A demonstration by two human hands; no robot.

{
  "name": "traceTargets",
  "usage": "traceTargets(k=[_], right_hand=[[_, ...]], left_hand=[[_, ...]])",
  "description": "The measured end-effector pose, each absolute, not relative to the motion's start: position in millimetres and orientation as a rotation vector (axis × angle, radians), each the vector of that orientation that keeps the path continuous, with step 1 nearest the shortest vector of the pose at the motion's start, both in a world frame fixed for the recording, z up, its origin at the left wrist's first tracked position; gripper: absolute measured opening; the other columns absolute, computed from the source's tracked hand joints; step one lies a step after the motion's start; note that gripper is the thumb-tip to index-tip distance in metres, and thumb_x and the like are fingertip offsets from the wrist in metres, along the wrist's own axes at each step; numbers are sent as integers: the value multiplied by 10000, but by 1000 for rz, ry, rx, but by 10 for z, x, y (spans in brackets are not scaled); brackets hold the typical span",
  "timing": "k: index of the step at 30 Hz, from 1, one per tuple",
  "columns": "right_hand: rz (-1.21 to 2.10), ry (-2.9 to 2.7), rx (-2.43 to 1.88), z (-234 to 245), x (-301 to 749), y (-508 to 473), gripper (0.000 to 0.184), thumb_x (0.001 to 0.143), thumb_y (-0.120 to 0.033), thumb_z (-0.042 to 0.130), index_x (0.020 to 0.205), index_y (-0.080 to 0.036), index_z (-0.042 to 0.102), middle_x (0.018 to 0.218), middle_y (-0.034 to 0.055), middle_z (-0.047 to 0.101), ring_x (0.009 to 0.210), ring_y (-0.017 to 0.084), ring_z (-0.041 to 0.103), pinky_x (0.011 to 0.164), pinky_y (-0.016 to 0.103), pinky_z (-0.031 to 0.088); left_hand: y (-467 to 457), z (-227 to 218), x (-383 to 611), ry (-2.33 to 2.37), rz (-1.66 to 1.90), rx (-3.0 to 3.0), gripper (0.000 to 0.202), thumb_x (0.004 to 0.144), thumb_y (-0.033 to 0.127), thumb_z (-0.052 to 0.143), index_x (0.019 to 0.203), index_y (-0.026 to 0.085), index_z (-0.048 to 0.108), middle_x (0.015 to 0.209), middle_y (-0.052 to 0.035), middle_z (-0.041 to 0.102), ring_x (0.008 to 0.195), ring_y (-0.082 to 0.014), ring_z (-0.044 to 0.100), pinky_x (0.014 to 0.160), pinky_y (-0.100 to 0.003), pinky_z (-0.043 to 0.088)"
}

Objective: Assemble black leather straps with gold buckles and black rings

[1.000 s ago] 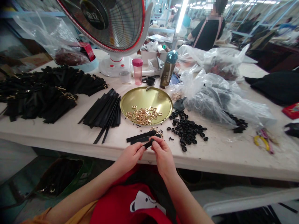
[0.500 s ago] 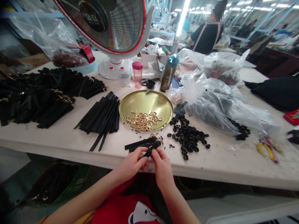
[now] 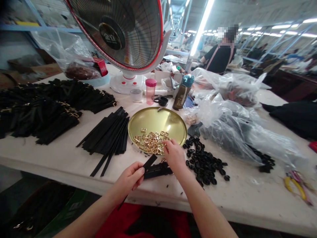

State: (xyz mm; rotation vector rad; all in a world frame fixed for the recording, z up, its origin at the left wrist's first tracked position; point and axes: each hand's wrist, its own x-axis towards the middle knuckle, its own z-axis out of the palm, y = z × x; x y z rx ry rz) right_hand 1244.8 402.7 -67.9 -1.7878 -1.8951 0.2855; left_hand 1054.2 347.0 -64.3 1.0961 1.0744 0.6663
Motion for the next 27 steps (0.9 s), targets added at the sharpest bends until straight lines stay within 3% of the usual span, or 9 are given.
traceTargets(k=[4, 9, 11, 14, 17, 21, 27], right_hand=[[-67, -2343, -1927, -736, 12415, 4442, 183, 814, -177, 439, 843, -155, 619, 864, 115, 600, 822, 217, 548, 719, 325, 380], [-37, -2297, -1844, -708, 12433, 4350, 197, 832, -203, 427, 786, -141, 608, 868, 123, 598, 813, 221, 543, 733, 347, 377], [222, -2030, -1742, -628, 12463, 4156, 171, 817, -253, 468, 770, -153, 597, 804, 84, 592, 745, 187, 537, 707, 325, 392], [938, -1397, -1477, -463, 12446, 3736, 192, 756, -368, 565, 769, -177, 580, 678, 6, 561, 613, 127, 506, 618, 274, 412], [1461, -869, -1187, -326, 12341, 3283, 239, 661, -386, 678, 752, -183, 589, 696, -17, 586, 599, 87, 512, 606, 235, 427], [1611, -649, -1070, -294, 12187, 2873, 223, 619, -315, 733, 736, -173, 608, 697, -25, 605, 568, 52, 511, 573, 189, 423], [1561, -724, -1098, -398, 12154, 2634, 310, 669, -330, 696, 938, -206, 603, 779, -11, 638, 603, 67, 552, 605, 209, 452]], left_hand=[[3485, -628, 10506, 1091, 672, 1078, 191, 804, 346, 407, 750, 166, 439, 471, 78, 401, 362, -37, 279, 366, -157, 211], [3408, -564, 10480, 1102, 703, 1098, 208, 804, 363, 413, 790, 160, 454, 489, 74, 412, 371, -41, 294, 374, -164, 224], [3360, -504, 10500, 1100, 742, 1122, 226, 804, 374, 422, 813, 153, 466, 509, 69, 425, 384, -42, 314, 385, -167, 238], [3287, -385, 10553, 1074, 797, 1149, 256, 795, 389, 451, 863, 145, 479, 528, 65, 440, 402, -46, 343, 402, -171, 262], [3215, -264, 10617, 1037, 837, 1163, 298, 776, 411, 489, 890, 136, 487, 521, 71, 427, 404, -46, 340, 398, -171, 264], [3095, -153, 10674, 1037, 790, 1237, 273, 737, 396, 544, 816, 138, 504, 480, 83, 380, 390, -42, 317, 375, -164, 249], [2938, -151, 10670, 1102, 678, 1233, 168, 719, 306, 515, 678, 156, 452, 431, 88, 345, 369, -37, 289, 353, -158, 231]])
